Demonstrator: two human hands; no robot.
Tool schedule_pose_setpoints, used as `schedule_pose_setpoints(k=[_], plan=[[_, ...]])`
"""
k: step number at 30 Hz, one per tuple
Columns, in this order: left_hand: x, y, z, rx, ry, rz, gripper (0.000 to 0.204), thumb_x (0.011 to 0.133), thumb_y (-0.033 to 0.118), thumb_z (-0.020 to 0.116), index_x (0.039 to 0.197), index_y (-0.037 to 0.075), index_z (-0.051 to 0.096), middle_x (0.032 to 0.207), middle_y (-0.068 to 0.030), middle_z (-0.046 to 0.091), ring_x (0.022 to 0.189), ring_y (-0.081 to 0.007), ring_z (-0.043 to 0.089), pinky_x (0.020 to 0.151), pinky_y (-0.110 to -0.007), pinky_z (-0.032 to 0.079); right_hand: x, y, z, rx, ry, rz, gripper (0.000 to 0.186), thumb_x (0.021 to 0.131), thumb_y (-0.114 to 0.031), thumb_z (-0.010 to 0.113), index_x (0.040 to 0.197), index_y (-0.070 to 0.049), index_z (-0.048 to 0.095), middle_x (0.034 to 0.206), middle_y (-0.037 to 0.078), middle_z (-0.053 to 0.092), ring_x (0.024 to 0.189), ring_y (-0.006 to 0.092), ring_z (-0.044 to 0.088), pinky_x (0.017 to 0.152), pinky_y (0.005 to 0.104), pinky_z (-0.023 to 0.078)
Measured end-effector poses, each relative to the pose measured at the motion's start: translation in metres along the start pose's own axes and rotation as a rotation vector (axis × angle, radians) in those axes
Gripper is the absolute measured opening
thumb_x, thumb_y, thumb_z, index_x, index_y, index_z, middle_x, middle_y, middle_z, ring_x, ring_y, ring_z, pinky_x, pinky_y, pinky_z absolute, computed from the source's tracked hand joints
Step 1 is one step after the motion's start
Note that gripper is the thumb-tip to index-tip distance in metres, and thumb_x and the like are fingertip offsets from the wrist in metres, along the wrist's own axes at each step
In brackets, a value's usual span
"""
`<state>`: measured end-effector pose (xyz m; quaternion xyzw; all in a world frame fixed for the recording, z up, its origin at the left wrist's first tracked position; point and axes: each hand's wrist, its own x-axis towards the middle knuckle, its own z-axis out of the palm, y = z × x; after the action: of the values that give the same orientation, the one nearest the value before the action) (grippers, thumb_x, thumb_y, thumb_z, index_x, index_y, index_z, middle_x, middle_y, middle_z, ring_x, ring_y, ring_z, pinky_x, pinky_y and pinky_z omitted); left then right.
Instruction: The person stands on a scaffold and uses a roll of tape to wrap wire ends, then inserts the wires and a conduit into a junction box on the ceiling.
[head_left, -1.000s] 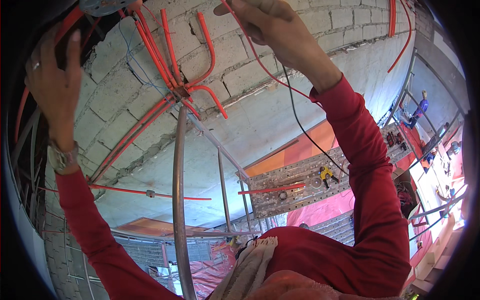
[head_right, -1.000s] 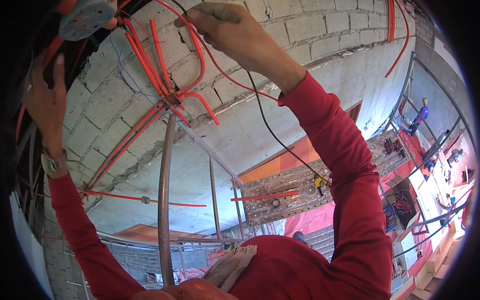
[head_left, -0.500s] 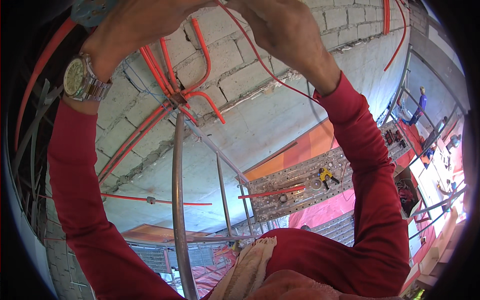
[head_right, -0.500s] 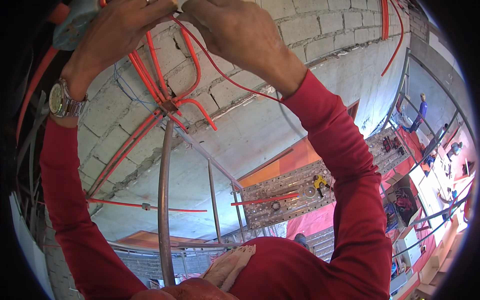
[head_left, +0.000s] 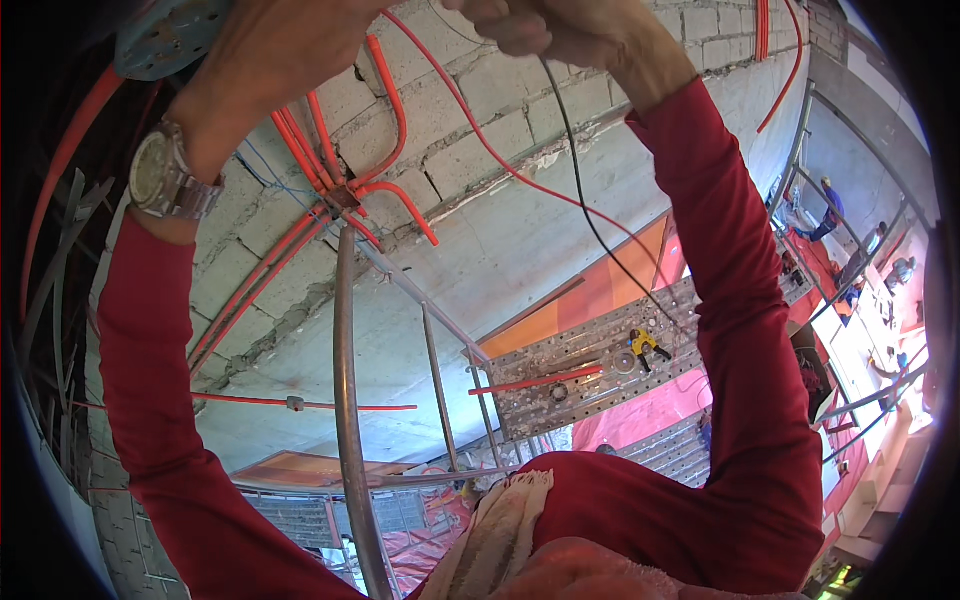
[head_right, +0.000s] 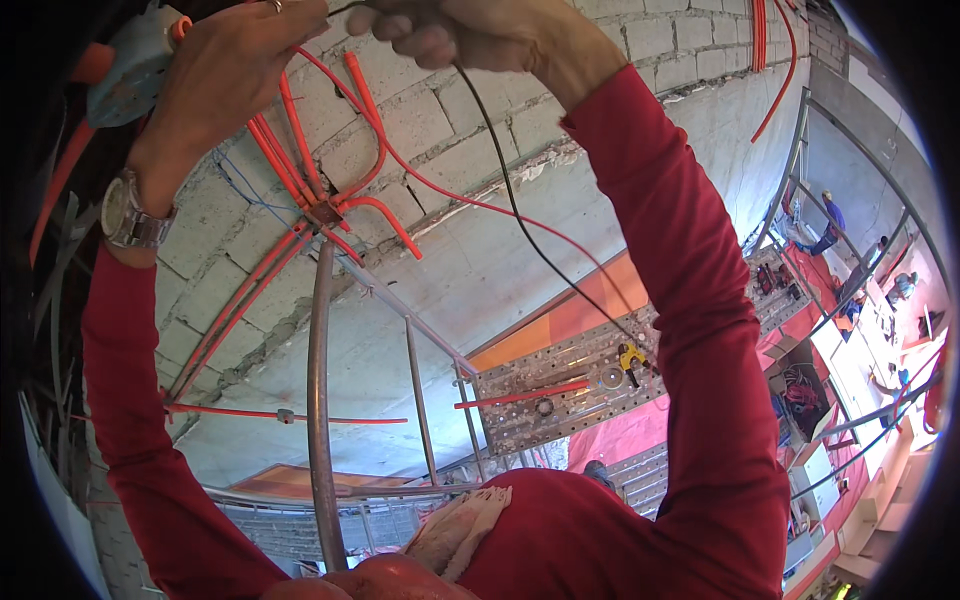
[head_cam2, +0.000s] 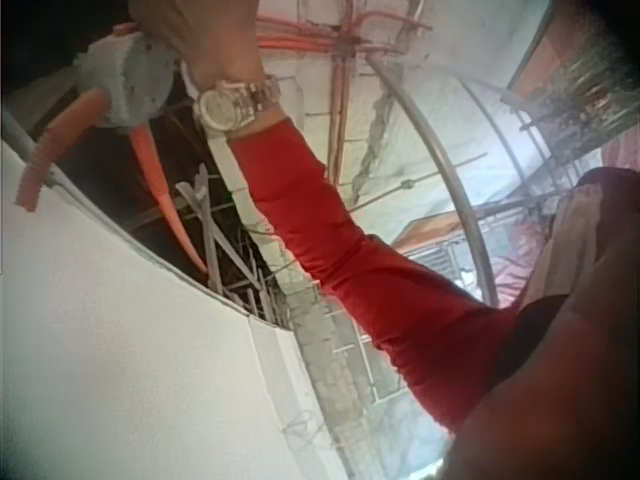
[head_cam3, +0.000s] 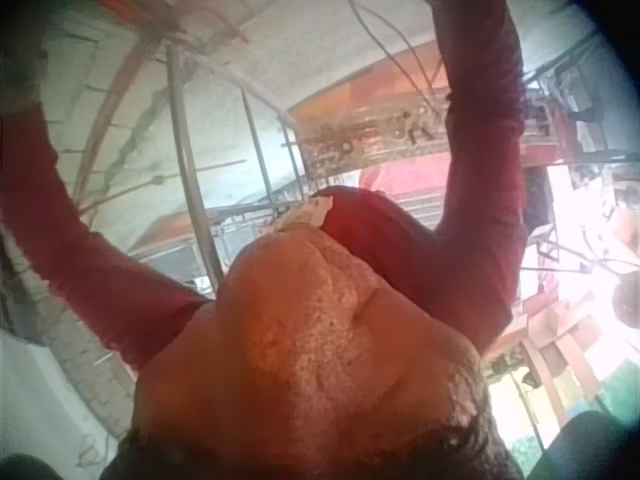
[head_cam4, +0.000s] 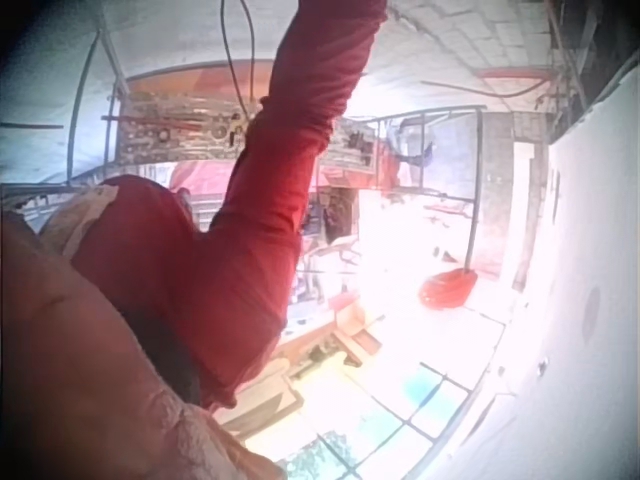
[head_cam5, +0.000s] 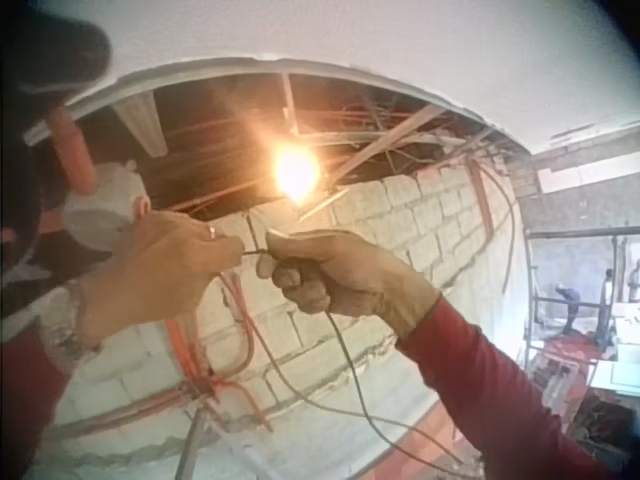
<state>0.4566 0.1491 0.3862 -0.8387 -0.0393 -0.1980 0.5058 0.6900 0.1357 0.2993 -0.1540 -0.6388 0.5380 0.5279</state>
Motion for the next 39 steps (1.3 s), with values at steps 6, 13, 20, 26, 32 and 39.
schedule_pose_setpoints(k=[6,13,20,26,32,39], plan=[[-0.009,-0.01,0.024,0.006,0.285,0.211,0.009,0.076,0.004,0.067,0.085,0.007,0.069,0.069,-0.0077,0.064,0.07,-0.0265,0.067,0.067,-0.04,0.052,-0.002,0.002,-0.003,0.148,-0.158,0.157,0.038,0.111,-0.032,0.047,0.105,0.0,0.067,0.066,-0.007,0.039,0.05,0.0034,0.033,0.042,0.0173,0.023],[-0.015,-0.012,0.026,-0.021,0.217,0.313,0.008,0.073,0.003,0.069,0.08,0.008,0.068,0.068,-0.0068,0.063,0.068,-0.026,0.067,0.064,-0.04,0.052,-0.007,0.006,0.028,-0.921,0.051,-0.147,0.033,0.105,-0.032,0.057,0.098,-0.002,0.07,0.063,0.001,0.055,0.046,0.015,0.047,0.044,0.033,0.04],[0.0,-0.02,0.007,-0.051,0.114,0.127,0.011,0.079,0.007,0.068,0.073,0.005,0.06,0.066,-0.0118,0.06,0.063,-0.0315,0.063,0.061,-0.043,0.048,0.017,0.012,0.042,-2.05,0.613,-0.332,0.022,0.1,-0.02,0.059,0.094,0.0,0.066,0.075,0.02,0.068,0.076,0.0346,0.069,0.067,0.0457,0.052],[-0.006,-0.011,-0.001,-0.153,0.068,0.039,0.012,0.083,0.008,0.067,0.076,0.001,0.06,0.067,-0.015,0.061,0.063,-0.0326,0.062,0.061,-0.043,0.047,0.002,0.02,0.016,-0.206,-0.063,-0.229,0.025,0.107,-0.015,0.055,0.121,0.003,0.065,0.091,0.003,0.067,0.064,0.01,0.051,0.058,0.025,0.043],[-0.015,-0.014,0.011,-0.167,0.179,0.106,0.005,0.082,0.004,0.069,0.085,0.001,0.069,0.07,-0.0129,0.065,0.067,-0.0307,0.064,0.062,-0.043,0.047,-0.013,0.027,0.018,0.15,-0.105,-0.039,0.03,0.108,-0.011,0.052,0.131,0.006,0.061,0.096,0.002,0.068,0.059,0.0076,0.045,0.055,0.0219,0.038],[-0.002,-0.025,-0.003,-0.488,0.197,0.041,0.006,0.088,0.002,0.069,0.093,-0.001,0.069,0.075,-0.0159,0.068,0.064,-0.0272,0.064,0.058,-0.037,0.046,-0.011,0.032,0.033,-0.18,-0.06,-0.368,0.018,0.107,-0.016,0.056,0.112,-0.002,0.066,0.086,-0.001,0.063,0.059,0.0051,0.043,0.055,0.0202,0.036]])
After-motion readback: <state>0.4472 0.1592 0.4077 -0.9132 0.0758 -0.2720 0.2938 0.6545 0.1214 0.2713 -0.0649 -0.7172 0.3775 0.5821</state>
